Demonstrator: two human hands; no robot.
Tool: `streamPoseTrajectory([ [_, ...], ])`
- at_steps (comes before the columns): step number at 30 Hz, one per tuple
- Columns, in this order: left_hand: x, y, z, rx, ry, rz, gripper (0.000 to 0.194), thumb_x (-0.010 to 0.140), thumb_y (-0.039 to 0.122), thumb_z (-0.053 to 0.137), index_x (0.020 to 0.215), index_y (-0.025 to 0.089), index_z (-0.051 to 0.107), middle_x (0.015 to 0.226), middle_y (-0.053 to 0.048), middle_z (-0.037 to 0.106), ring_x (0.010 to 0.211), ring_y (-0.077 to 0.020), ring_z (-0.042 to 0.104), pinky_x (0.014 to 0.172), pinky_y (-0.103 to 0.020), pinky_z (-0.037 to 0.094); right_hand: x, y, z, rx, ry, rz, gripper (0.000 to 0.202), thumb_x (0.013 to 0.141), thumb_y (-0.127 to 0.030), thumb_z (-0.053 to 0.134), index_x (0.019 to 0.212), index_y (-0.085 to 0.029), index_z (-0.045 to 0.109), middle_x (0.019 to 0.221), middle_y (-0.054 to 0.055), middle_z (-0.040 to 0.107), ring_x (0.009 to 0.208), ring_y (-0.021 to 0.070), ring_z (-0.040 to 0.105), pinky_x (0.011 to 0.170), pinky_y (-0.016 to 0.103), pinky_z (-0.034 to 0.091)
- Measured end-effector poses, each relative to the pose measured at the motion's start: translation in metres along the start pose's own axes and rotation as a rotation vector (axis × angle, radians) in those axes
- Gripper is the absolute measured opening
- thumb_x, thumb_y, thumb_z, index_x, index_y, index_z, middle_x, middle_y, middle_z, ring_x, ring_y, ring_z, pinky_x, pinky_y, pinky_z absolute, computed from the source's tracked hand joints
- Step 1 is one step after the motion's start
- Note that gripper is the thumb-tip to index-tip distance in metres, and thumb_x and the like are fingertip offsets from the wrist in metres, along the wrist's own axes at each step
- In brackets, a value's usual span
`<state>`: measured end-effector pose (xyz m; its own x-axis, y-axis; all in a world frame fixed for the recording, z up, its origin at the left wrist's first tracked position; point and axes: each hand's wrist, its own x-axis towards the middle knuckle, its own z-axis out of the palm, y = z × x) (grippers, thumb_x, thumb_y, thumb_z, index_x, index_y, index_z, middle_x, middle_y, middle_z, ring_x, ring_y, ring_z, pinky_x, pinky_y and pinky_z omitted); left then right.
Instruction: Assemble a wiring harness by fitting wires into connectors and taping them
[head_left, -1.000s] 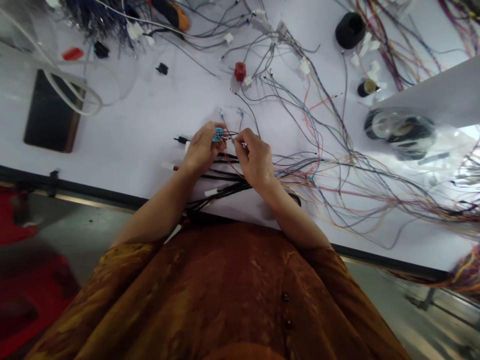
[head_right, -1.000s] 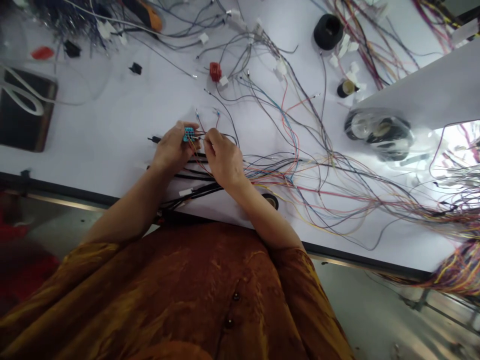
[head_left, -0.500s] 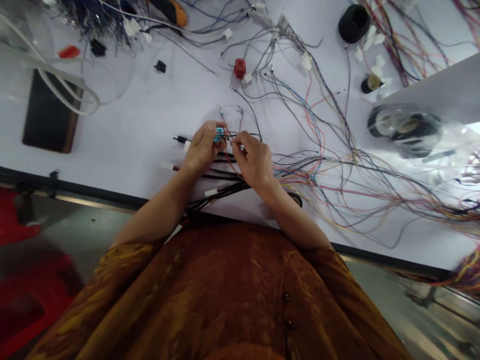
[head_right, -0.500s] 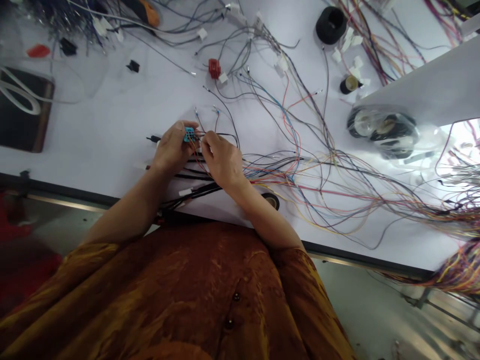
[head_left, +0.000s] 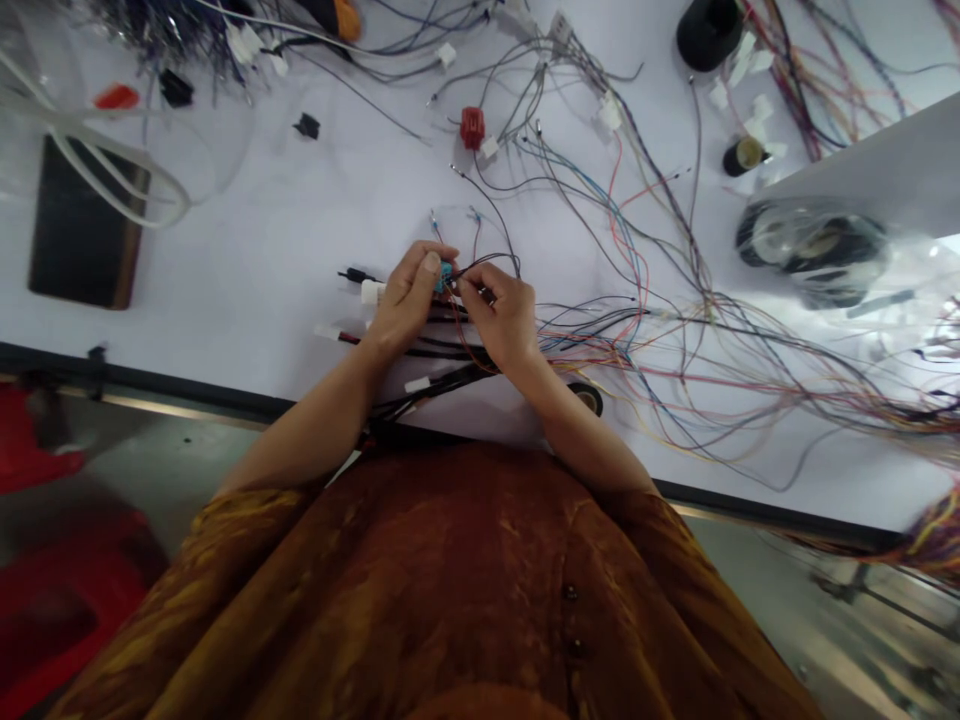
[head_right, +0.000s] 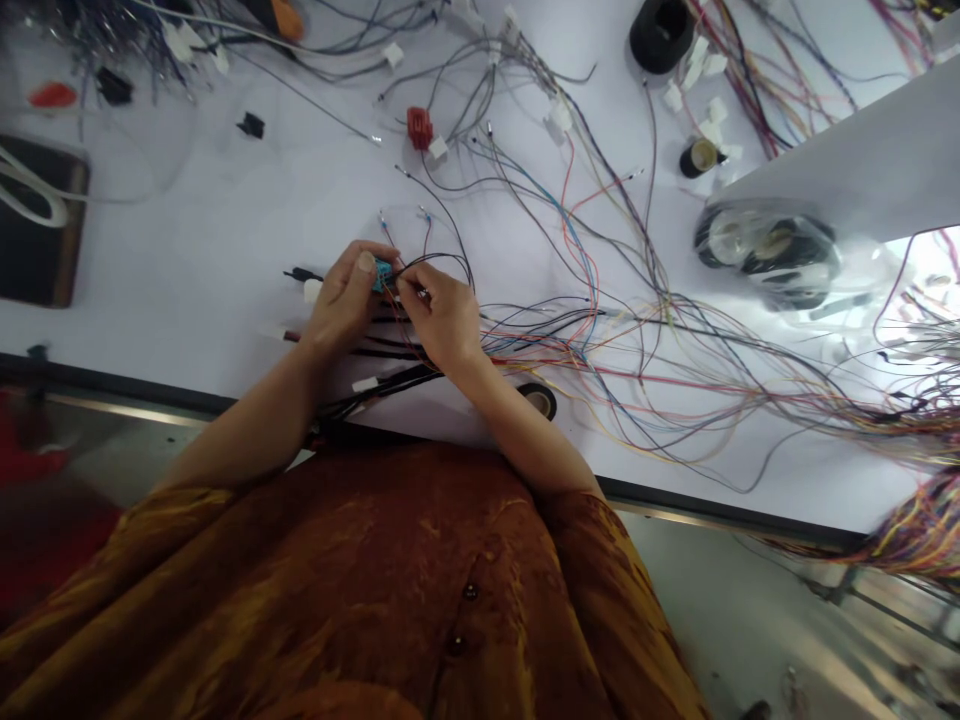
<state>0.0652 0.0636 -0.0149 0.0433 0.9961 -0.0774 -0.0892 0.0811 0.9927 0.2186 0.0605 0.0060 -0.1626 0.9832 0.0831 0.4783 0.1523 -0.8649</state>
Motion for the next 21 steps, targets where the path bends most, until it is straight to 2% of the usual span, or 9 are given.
streamPoseTrajectory([
  [4, -0.002, 0.005, 0.001, 0.063, 0.007, 0.012, 0.041, 0.094, 0.06, 0.058, 0.105, 0.023, 0.072, 0.096, -0.006, 0.066, 0.083, -0.0157, 0.059, 0.076, -0.026, 0.05, -0.001, 0.0, 0.003, -0.032, -0.026, -0.022, 0.02, 0.099, -0.026, 0.051, 0.082, -0.02, 0.06, 0.081, 0.0, 0.065, 0.077, 0.0126, 0.059, 0.076, 0.027, 0.044],
  [7, 0.0, 0.009, 0.002, -0.054, 0.022, -0.046, 0.033, 0.099, 0.052, 0.055, 0.1, 0.023, 0.071, 0.091, -0.005, 0.063, 0.075, -0.014, 0.056, 0.07, -0.025, 0.05, -0.002, -0.013, -0.008, -0.1, -0.086, -0.015, 0.019, 0.101, -0.027, 0.05, 0.086, -0.021, 0.061, 0.084, 0.002, 0.065, 0.08, 0.0156, 0.06, 0.079, 0.03, 0.046],
  [10, 0.006, 0.011, 0.0, -0.218, 0.099, -0.099, 0.026, 0.1, 0.042, 0.054, 0.089, 0.022, 0.067, 0.086, -0.004, 0.06, 0.071, -0.0135, 0.053, 0.064, -0.024, 0.049, -0.001, -0.024, -0.02, -0.209, 0.025, -0.093, 0.019, 0.102, -0.034, 0.05, 0.101, -0.02, 0.063, 0.104, 0.009, 0.065, 0.101, 0.0225, 0.06, 0.093, 0.038, 0.047],
  [12, 0.011, 0.01, -0.002, -0.282, 0.126, -0.103, 0.027, 0.098, 0.045, 0.055, 0.083, 0.024, 0.064, 0.084, -0.005, 0.058, 0.071, -0.0145, 0.053, 0.062, -0.025, 0.049, 0.002, -0.022, -0.022, -0.267, 0.051, -0.172, 0.025, 0.102, -0.039, 0.049, 0.109, -0.019, 0.063, 0.112, 0.012, 0.063, 0.112, 0.0254, 0.056, 0.102, 0.043, 0.044],
  [16, 0.018, 0.007, -0.008, -0.351, 0.117, -0.1, 0.031, 0.091, 0.056, 0.061, 0.081, 0.027, 0.06, 0.084, -0.005, 0.058, 0.069, -0.016, 0.052, 0.064, -0.028, 0.05, 0.002, 0.002, -0.013, -0.316, -0.194, -0.251, 0.033, 0.107, -0.038, 0.04, 0.102, -0.02, 0.067, 0.095, 0.008, 0.064, 0.095, 0.0206, 0.058, 0.096, 0.038, 0.046],
  [21, 0.021, 0.005, -0.015, -0.432, 0.11, -0.118, 0.026, 0.094, 0.052, 0.059, 0.094, 0.026, 0.06, 0.094, -0.003, 0.061, 0.072, -0.0137, 0.058, 0.074, -0.029, 0.052, -0.003, 0.018, -0.005, -0.328, -0.215, -0.241, 0.037, 0.107, -0.036, 0.039, 0.089, -0.022, 0.068, 0.09, 0.007, 0.062, 0.089, 0.019, 0.058, 0.091, 0.035, 0.049],
])
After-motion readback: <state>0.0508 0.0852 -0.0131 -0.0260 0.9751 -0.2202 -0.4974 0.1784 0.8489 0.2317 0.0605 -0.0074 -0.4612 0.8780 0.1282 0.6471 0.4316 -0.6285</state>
